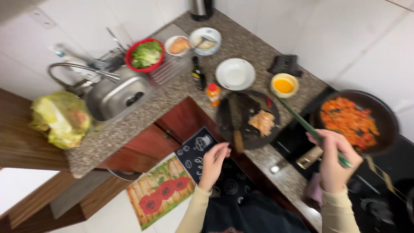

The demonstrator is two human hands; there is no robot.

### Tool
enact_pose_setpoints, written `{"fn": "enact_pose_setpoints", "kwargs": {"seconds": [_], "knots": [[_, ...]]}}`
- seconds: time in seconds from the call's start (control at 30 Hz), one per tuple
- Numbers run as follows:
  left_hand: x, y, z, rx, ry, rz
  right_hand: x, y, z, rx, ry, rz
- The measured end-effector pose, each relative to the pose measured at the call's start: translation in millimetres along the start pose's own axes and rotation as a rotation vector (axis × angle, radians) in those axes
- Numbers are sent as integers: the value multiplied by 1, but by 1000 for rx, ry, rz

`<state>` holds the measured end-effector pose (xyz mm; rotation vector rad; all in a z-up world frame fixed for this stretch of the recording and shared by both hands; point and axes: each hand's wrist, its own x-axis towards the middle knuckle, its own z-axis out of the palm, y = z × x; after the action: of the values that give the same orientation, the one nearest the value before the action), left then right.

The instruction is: The person takes a bottle of chili sauce from an upper cabinet, opens it, and pours sauce into a frying pan of chopped vegetables on the induction stove. They stir the vegetables with a spatula, fill a glass with water at the sink, pour the water into the pan, and continue stirring as the mixture simmers.

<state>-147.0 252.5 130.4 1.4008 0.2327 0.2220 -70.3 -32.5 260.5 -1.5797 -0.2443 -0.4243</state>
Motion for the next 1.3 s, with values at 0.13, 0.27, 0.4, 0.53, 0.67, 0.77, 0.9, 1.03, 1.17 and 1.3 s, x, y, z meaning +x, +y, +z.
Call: {"fn": "enact_pose_setpoints", "kwargs": {"seconds": [0.13, 0.27, 0.4, 0.53, 0.67, 0.77, 0.9, 1.03, 1.17, 1.3], "knots": [[-36, -46, -117, 37, 142, -59, 7, 65, 109, -399, -143, -259], [-75, -73, -232, 125, 341, -229, -1, 124, 198, -526, -221, -329], [-94, -101, -329, 98, 483, -402, 6, 142, 245, -637, -160, -354], [-64, -84, -373, 229, 458, -411, 90, 152, 238, -910, -75, -514], [-7, -74, -383, 147, 424, -314, 210, 214, 229, -817, -232, 184], [47, -52, -369, 119, 394, -265, 274, 352, 194, -1043, -540, 320], [107, -47, -358, 126, 349, -201, 280, 435, 207, -1058, -630, 608], [161, -40, -361, 87, 358, -219, 282, 617, 171, -621, -387, 1144], [196, -36, -367, 183, 377, -252, 281, 625, 164, -738, -470, 1035], [219, -35, -376, 190, 358, -199, 280, 626, 160, -252, -460, 1451]]}}
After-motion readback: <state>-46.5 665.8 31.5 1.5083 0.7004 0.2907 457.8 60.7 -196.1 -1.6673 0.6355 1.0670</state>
